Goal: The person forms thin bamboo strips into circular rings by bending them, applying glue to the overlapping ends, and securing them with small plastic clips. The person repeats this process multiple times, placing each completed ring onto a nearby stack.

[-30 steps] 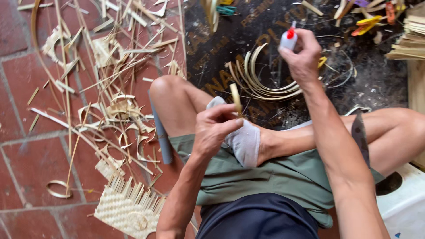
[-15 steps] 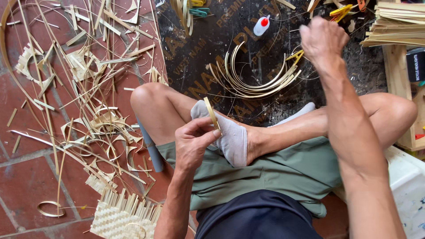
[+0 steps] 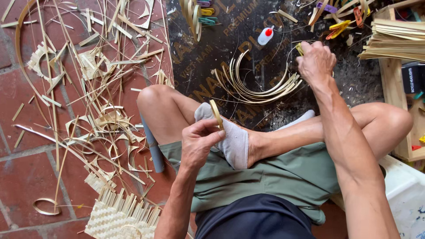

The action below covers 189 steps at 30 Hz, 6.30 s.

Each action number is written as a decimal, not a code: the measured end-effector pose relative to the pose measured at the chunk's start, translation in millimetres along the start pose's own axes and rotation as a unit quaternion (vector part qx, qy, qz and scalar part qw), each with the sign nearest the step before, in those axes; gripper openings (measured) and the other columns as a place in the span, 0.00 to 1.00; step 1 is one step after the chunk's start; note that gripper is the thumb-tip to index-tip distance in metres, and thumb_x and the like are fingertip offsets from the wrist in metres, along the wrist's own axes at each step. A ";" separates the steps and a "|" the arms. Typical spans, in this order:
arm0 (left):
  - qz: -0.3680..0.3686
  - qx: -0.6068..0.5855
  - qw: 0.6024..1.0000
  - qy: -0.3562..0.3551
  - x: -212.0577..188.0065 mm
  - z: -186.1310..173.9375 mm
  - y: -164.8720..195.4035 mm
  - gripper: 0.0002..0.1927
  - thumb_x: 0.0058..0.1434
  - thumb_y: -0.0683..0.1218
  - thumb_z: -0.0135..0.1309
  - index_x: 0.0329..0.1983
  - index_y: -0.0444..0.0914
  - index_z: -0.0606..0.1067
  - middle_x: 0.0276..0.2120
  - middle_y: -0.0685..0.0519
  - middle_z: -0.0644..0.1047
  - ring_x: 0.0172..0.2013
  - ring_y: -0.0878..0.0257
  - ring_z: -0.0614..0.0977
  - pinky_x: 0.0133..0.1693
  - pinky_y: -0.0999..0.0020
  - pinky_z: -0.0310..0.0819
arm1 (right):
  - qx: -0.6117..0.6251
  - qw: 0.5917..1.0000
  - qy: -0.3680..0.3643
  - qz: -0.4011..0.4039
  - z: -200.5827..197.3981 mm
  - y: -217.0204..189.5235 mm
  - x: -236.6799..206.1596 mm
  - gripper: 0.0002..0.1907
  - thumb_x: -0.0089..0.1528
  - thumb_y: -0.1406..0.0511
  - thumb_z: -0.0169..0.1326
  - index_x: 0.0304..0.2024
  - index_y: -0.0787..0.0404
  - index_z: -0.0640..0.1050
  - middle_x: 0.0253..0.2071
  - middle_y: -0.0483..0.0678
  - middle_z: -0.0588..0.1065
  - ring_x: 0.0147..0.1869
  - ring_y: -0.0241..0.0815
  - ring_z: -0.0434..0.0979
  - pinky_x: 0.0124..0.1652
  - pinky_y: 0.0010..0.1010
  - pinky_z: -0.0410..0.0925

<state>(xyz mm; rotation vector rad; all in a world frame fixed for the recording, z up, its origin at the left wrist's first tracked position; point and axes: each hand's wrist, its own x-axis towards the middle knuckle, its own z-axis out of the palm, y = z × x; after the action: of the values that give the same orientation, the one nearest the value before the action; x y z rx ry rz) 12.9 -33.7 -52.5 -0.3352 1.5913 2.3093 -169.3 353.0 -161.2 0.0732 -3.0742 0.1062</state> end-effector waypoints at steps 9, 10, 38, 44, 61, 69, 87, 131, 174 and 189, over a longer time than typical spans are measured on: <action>-0.010 0.014 1.000 -0.026 2.8 -13.3 9.3 0.17 0.58 0.36 0.66 0.51 0.30 0.81 0.32 0.58 0.79 0.31 0.73 0.76 0.33 0.78 0.71 | 0.502 0.849 -0.163 -0.010 -117.6 -75.8 -59.2 0.18 0.60 0.69 0.63 0.54 0.64 0.82 0.43 0.48 0.80 0.41 0.33 0.78 0.40 0.27 0.72; -0.012 0.011 0.999 -0.034 0.2 -12.8 9.9 0.17 0.58 0.36 0.66 0.51 0.31 0.80 0.32 0.58 0.78 0.31 0.74 0.75 0.32 0.78 0.69 | 0.528 0.823 -0.202 -0.050 -129.7 -93.1 -73.5 0.18 0.58 0.70 0.64 0.51 0.65 0.82 0.41 0.47 0.80 0.40 0.33 0.78 0.39 0.26 0.72; -0.050 0.075 0.988 -0.124 -16.7 -2.0 35.7 0.19 0.59 0.38 0.63 0.54 0.30 0.79 0.29 0.58 0.78 0.28 0.75 0.74 0.30 0.78 0.69 | 0.592 0.703 -0.390 -0.053 -149.1 -160.6 -112.6 0.17 0.52 0.72 0.65 0.44 0.70 0.82 0.40 0.49 0.79 0.43 0.36 0.79 0.40 0.26 0.73; 0.153 0.262 0.946 -0.115 -20.7 3.6 62.6 0.25 0.58 0.42 0.63 0.59 0.38 0.75 0.39 0.54 0.81 0.38 0.64 0.80 0.42 0.69 0.77 | 0.759 0.528 -0.379 -0.038 -116.1 -133.9 -124.1 0.11 0.66 0.68 0.59 0.38 0.75 0.82 0.42 0.59 0.81 0.42 0.46 0.82 0.40 0.34 0.76; 0.454 0.558 0.686 -0.111 -9.5 26.0 67.6 0.13 0.59 0.39 0.58 0.46 0.29 0.76 0.34 0.50 0.76 0.39 0.57 0.78 0.43 0.61 0.72 | 0.504 0.832 -0.129 -0.193 -161.5 -157.8 -117.7 0.13 0.64 0.63 0.57 0.45 0.66 0.80 0.40 0.51 0.79 0.45 0.42 0.80 0.45 0.30 0.73; 0.470 0.579 0.661 -0.081 -6.7 44.5 70.2 0.12 0.61 0.39 0.56 0.46 0.27 0.75 0.32 0.49 0.74 0.36 0.57 0.76 0.41 0.62 0.70 | 0.150 0.946 0.057 -0.281 -206.2 -193.2 -138.6 0.10 0.58 0.68 0.62 0.26 0.60 0.74 0.24 0.48 0.67 0.29 0.46 0.69 0.27 0.38 0.63; 0.491 0.586 0.644 -0.014 -6.5 46.0 59.2 0.13 0.60 0.38 0.57 0.46 0.25 0.75 0.31 0.47 0.74 0.36 0.55 0.77 0.40 0.61 0.72 | 0.167 0.966 0.099 -0.169 -185.2 -212.4 -157.4 0.11 0.58 0.70 0.63 0.28 0.60 0.72 0.27 0.49 0.66 0.32 0.48 0.70 0.30 0.40 0.63; 0.109 0.004 0.983 0.151 171.3 -71.2 1.3 0.21 0.67 0.42 0.57 0.62 0.31 0.74 0.55 0.49 0.80 0.53 0.65 0.80 0.56 0.71 0.74 | 0.355 0.927 0.036 -0.113 4.5 -235.6 141.7 0.07 0.67 0.66 0.57 0.38 0.64 0.81 0.36 0.54 0.80 0.39 0.52 0.82 0.40 0.42 0.72; 0.155 0.114 0.974 0.120 141.7 -39.3 -27.6 0.11 0.67 0.48 0.61 0.37 0.34 0.79 0.29 0.59 0.78 0.29 0.74 0.74 0.31 0.78 0.69 | 0.066 0.981 -0.007 -0.181 -58.5 -115.8 -84.4 0.06 0.64 0.64 0.59 0.31 0.54 0.80 0.32 0.43 0.78 0.42 0.44 0.79 0.50 0.40 0.65; 0.064 -0.104 0.991 0.046 93.6 -12.4 -2.0 0.16 0.73 0.48 0.50 0.54 0.32 0.77 0.41 0.47 0.84 0.38 0.61 0.85 0.39 0.69 0.80 | 0.291 0.905 0.095 -0.296 -131.9 -139.9 -144.5 0.06 0.59 0.70 0.59 0.38 0.57 0.78 0.34 0.42 0.76 0.43 0.41 0.78 0.58 0.46 0.62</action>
<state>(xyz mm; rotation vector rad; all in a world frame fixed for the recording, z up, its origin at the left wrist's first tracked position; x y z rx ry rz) -72.6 -32.9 -92.7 -0.4037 1.4530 2.6007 -10.0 229.4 -30.0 0.9415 -2.5712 0.9149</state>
